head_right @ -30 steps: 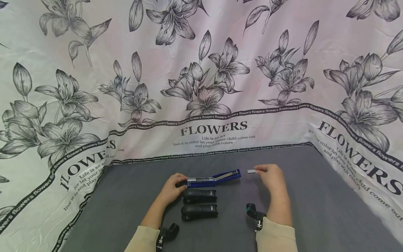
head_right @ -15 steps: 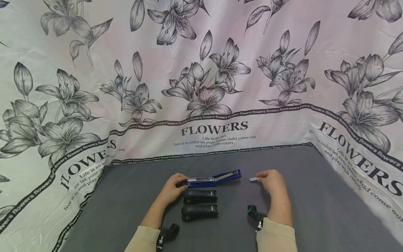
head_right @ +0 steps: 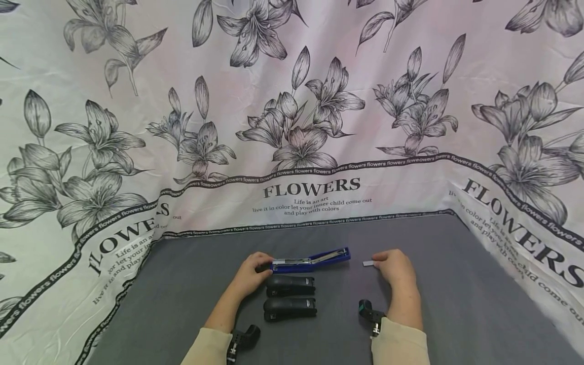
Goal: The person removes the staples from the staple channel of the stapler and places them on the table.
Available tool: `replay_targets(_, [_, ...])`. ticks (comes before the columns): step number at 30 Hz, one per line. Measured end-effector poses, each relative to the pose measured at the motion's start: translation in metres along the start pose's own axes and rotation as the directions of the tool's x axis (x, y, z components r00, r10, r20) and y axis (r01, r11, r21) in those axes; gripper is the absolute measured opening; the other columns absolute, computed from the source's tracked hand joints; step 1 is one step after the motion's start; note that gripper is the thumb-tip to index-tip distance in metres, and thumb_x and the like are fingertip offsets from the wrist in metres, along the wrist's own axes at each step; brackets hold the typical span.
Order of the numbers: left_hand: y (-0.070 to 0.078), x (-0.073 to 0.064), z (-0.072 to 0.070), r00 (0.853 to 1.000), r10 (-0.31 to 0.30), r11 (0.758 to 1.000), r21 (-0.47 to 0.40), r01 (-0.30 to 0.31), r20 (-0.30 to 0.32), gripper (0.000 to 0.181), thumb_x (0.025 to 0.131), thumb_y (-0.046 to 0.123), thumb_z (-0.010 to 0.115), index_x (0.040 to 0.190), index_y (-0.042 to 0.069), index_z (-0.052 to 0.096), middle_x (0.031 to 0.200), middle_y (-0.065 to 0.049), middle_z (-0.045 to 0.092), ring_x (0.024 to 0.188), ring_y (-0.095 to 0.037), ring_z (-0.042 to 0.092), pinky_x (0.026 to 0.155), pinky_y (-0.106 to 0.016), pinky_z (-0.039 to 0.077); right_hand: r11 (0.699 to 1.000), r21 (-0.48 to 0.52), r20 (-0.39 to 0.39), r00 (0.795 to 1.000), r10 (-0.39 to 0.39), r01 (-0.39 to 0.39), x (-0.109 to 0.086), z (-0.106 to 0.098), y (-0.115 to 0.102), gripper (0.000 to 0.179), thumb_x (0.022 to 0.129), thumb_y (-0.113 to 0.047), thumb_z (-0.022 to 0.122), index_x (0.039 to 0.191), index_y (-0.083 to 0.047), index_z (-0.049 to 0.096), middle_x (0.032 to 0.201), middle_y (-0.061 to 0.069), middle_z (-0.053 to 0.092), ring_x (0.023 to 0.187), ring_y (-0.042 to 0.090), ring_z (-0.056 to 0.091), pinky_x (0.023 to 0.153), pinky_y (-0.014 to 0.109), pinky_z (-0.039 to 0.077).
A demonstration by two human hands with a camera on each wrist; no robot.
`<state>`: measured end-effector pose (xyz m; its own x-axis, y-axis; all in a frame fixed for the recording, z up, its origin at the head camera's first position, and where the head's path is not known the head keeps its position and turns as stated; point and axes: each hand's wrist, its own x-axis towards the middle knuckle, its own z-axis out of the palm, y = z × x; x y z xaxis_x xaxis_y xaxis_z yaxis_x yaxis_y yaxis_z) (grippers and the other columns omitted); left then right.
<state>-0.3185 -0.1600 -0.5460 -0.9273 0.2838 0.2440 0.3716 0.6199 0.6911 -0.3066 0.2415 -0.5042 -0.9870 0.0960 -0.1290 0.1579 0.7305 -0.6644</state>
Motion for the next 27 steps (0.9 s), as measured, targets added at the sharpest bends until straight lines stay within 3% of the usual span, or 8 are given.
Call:
replay_targets(7, [0.002,0.0,-0.001,1.0,-0.002,1.0,-0.003,0.002,-0.001,0.025,0.091,0.006,0.073,0.116,0.005,0.075,0.116,-0.005,0.066,0.108,-0.026,0.057,0.093,-0.048,0.047,0.999,0.04,-0.035,0.999,-0.031,0.033,-0.003,-0.005,-0.007,0.03,0.102,-0.006,0.059,0.128,0.007,0.067,0.138,0.035,0.054,0.131,0.056,0.043,0.104,0.066,0.036])
replay_targets(13, [0.001,0.001,-0.001,1.0,0.004,1.0,-0.002,-0.004,-0.008,0.025,0.09,0.006,0.074,0.115,0.005,0.076,0.115,-0.005,0.066,0.107,-0.025,0.057,0.092,-0.046,0.047,0.995,0.077,-0.061,0.996,-0.064,0.069,-0.008,-0.014,-0.026,0.032,0.105,-0.009,0.056,0.13,0.008,0.065,0.136,0.034,0.056,0.129,0.054,0.047,0.102,0.067,0.038])
replay_targets(21, [0.001,0.002,-0.001,1.0,0.024,1.0,0.008,-0.023,-0.02,0.024,0.089,0.005,0.075,0.113,0.004,0.076,0.114,-0.006,0.067,0.105,-0.026,0.057,0.091,-0.047,0.047,0.986,0.02,-0.097,0.982,-0.165,0.167,-0.018,-0.023,-0.055,0.034,0.107,-0.016,0.055,0.134,0.001,0.065,0.134,0.03,0.058,0.117,0.05,0.057,0.088,0.062,0.049])
replay_targets(27, [0.002,0.001,-0.001,1.0,0.01,1.0,0.009,-0.01,-0.02,0.025,0.089,0.005,0.076,0.113,0.005,0.076,0.114,-0.005,0.067,0.105,-0.026,0.057,0.091,-0.048,0.047,0.977,0.03,-0.098,0.974,-0.206,0.21,-0.027,-0.022,-0.073,0.034,0.107,-0.018,0.056,0.135,-0.001,0.065,0.135,0.027,0.056,0.118,0.048,0.057,0.087,0.06,0.049])
